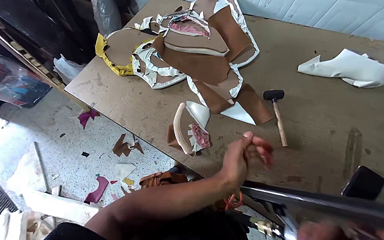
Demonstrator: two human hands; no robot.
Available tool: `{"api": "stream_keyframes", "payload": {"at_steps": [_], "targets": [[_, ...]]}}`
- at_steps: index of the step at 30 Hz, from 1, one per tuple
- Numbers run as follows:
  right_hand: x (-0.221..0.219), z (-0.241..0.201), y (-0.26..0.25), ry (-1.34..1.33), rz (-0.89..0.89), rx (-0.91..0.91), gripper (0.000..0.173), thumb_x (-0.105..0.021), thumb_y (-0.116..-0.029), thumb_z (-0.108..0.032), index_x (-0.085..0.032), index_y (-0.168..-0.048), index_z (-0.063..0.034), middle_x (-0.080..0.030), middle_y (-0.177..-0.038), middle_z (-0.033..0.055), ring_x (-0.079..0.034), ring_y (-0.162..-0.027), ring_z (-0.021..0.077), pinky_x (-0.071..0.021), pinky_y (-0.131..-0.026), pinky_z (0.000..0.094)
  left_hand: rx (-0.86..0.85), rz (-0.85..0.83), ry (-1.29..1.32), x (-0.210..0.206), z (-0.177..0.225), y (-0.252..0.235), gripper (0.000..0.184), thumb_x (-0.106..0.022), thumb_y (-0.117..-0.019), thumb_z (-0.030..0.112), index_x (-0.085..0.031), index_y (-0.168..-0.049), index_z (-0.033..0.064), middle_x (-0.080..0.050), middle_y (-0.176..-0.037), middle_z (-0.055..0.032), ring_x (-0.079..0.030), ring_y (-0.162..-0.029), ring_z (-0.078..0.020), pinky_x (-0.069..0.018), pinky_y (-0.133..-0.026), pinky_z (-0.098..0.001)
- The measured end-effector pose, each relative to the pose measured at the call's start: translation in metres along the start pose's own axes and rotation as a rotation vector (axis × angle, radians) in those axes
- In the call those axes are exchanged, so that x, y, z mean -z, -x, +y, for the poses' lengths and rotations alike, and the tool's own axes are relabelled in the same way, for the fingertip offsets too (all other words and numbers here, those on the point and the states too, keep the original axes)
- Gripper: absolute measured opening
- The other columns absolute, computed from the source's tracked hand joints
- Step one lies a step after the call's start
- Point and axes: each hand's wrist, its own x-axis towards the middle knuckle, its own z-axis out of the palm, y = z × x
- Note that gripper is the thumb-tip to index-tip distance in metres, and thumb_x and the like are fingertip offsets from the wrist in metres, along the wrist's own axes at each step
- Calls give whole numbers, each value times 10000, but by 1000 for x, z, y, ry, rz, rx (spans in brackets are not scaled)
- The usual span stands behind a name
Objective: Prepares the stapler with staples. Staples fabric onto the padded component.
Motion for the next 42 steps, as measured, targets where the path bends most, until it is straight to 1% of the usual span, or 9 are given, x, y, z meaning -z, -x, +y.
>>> {"api": "stream_keyframes", "payload": {"at_steps": [2, 3, 6, 9, 11, 16, 22, 29, 42], "targets": [[-3, 19, -4, 93, -74, -90, 412, -610, -1012, -414, -621, -1331, -153, -722, -780, 44, -665, -579, 141, -588, -563, 309, -87, 75, -523, 43, -3, -3, 362, -423, -1097, 308, -677, -1156, 56, -720, -990, -66, -677, -885, -161, -576, -812, -369], [-4, 28, -7, 169, -92, -129, 431, -627, -1007, -402, -611, -1362, -159, -723, -782, 33, -663, -573, 136, -595, -560, 312, -139, 95, -859, 73, -2, -5, 264, -591, -1038, 292, -682, -1216, 120, -707, -1143, 0, -660, -1055, -116, -565, -936, -368], [-10, 43, -16, 384, -65, -174, 387, -673, -985, -328, -624, -1329, -157, -708, -821, 35, -633, -557, 139, -590, -546, 313, -227, 176, -1650, 166, -4, -8, 787, -793, -727, 675, -609, -1390, 293, -449, -1579, 9, -300, -1525, -236, -264, -1236, -581], [-3, 53, -24, 580, -30, -205, 341, -645, -992, -276, -588, -1270, -87, -729, -973, 107, -639, -562, 180, -582, -527, 334, -65, 163, -1938, 218, -18, -2, 1244, -671, -553, 937, -357, -1598, 340, -118, -1730, -81, -2, -1589, -377, -20, -1227, -724], [1, 63, -31, 674, -48, -237, 353, -633, -996, -260, -569, -1260, -35, -728, -1054, 139, -656, -590, 194, -586, -537, 342, 0, 142, -1996, 234, -27, -6, 1296, -637, -544, 964, -296, -1624, 335, -80, -1736, -78, 19, -1591, -369, 20, -1218, -734], [1, 89, -43, 850, -126, -398, 357, -644, -950, -274, -610, -1231, -56, -734, -938, 83, -659, -586, 199, -587, -512, 369, 33, 120, -2000, 251, -36, -9, 1095, -543, -729, 911, -327, -1617, 309, -143, -1729, -49, -10, -1596, -329, 27, -1218, -730], [-4, 130, -64, 1151, -390, -509, 273, -629, -935, -357, -700, -1143, -196, -697, -829, -74, -675, -669, 77, -618, -593, 338, -17, 143, -1920, 264, -30, -9, 1193, -582, -689, 916, -301, -1632, 240, -224, -1710, 36, -81, -1598, -245, -7, -1257, -672], [-27, 176, -104, 1351, -629, -554, 287, -592, -938, -394, -700, -1132, -212, -689, -883, -60, -667, -742, 67, -604, -662, 357, -11, 147, -1883, 276, -25, -8, 1303, -598, -662, 925, -283, -1631, 113, -177, -1724, -37, -76, -1600, -247, -3, -1271, -654], [-44, 245, -178, 1242, -759, -929, 201, -575, -985, -350, -719, -1125, -339, -653, -656, -34, -627, -513, 136, -568, -483, 357, 80, 109, -1808, 275, -21, -15, 1249, -690, -679, 846, -302, -1628, 132, -176, -1725, -31, -73, -1600, -252, -33, -1281, -628]]}}
